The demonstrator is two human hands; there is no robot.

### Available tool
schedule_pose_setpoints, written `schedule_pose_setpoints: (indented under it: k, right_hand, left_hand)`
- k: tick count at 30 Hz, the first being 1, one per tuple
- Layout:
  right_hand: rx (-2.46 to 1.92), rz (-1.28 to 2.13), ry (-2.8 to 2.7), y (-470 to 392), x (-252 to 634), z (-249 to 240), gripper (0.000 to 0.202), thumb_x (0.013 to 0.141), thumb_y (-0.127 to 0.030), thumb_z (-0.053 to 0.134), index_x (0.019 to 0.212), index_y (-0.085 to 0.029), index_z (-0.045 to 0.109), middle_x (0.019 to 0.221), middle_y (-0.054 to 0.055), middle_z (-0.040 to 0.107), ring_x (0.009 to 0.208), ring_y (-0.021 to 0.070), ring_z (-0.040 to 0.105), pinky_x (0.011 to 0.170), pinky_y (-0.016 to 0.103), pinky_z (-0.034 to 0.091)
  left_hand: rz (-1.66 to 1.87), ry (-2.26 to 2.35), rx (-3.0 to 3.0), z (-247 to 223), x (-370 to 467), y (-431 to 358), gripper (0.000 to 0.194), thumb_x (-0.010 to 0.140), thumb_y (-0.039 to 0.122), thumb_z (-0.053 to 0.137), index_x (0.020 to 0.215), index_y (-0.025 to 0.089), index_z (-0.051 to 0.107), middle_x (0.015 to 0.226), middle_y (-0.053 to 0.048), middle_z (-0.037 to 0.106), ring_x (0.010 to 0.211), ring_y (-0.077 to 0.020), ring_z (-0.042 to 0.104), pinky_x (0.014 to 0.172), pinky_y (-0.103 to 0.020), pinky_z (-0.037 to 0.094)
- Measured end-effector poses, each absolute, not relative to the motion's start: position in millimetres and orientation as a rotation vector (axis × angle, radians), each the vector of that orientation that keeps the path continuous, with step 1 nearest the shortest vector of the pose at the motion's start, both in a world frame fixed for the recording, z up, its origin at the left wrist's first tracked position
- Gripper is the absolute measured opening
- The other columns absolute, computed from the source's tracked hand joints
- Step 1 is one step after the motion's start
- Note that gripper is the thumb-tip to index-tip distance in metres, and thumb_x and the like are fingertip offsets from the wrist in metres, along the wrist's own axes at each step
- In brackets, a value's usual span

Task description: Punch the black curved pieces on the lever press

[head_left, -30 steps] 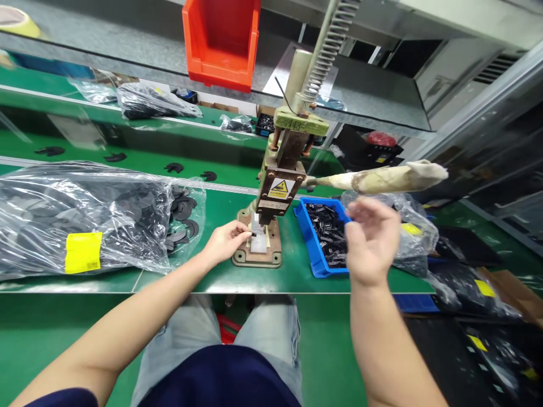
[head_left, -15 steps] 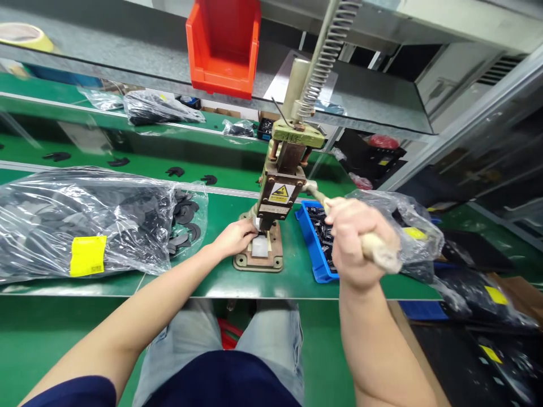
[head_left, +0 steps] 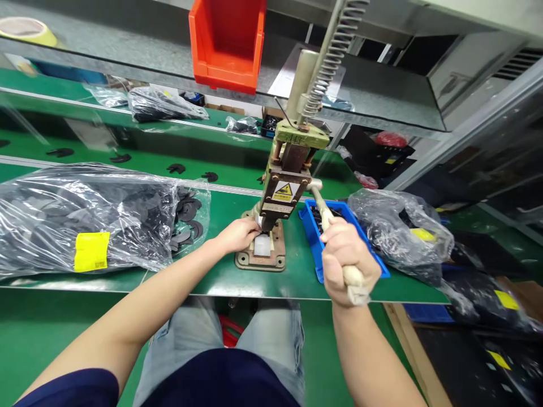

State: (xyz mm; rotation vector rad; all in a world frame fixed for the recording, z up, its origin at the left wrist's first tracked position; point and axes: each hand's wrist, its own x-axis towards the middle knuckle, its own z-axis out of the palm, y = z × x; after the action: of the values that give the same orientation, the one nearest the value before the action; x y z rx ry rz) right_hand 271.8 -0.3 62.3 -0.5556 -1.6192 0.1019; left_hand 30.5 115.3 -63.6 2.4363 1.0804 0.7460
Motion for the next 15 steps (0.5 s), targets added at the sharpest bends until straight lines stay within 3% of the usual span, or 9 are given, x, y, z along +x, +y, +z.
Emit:
schedule_pose_setpoints:
  k: [5,8,11,15]
  right_hand:
    - [-0.626,0.057,-1.679,-9,279,27,0.02,0.078,-0.014,0.073,0.068,-0.024,0.059,0.073,-0.002,0.062,0.09,0.0228,0.067,0.112,0.067,0.048]
    - [-0.607,0.048,-1.622,-7,278,20,0.019,0.08,-0.018,0.073,0.067,-0.023,0.06,0.074,-0.001,0.063,0.09,0.0238,0.067,0.11,0.069,0.049]
    - [-0.587,0.043,-1.583,-3,276,17,0.017,0.081,-0.023,0.072,0.068,-0.023,0.061,0.074,-0.001,0.064,0.089,0.0236,0.067,0.109,0.07,0.051]
    - [-0.581,0.043,-1.532,-2,272,15,0.018,0.081,-0.023,0.072,0.067,-0.024,0.062,0.073,-0.001,0.064,0.087,0.0232,0.068,0.11,0.068,0.052]
  left_hand:
    - [0.732,1.149,2.335,-57,30,106,0.013,0.097,0.02,0.064,0.106,0.018,0.074,0.103,-0.006,0.078,0.097,-0.0206,0.073,0.092,-0.031,0.057]
    - [0.661,1.207,2.413,-48,5,108,0.018,0.098,0.023,0.062,0.112,0.019,0.073,0.11,-0.008,0.077,0.105,-0.0227,0.071,0.097,-0.033,0.055]
    - [0.424,1.451,2.554,-37,-47,120,0.024,0.097,0.023,0.06,0.116,0.018,0.074,0.117,-0.012,0.076,0.115,-0.0288,0.068,0.104,-0.04,0.052]
    - [-0.04,1.572,2.601,-35,-119,142,0.037,0.087,0.019,0.067,0.123,0.02,0.075,0.123,-0.012,0.076,0.12,-0.0313,0.065,0.107,-0.04,0.05]
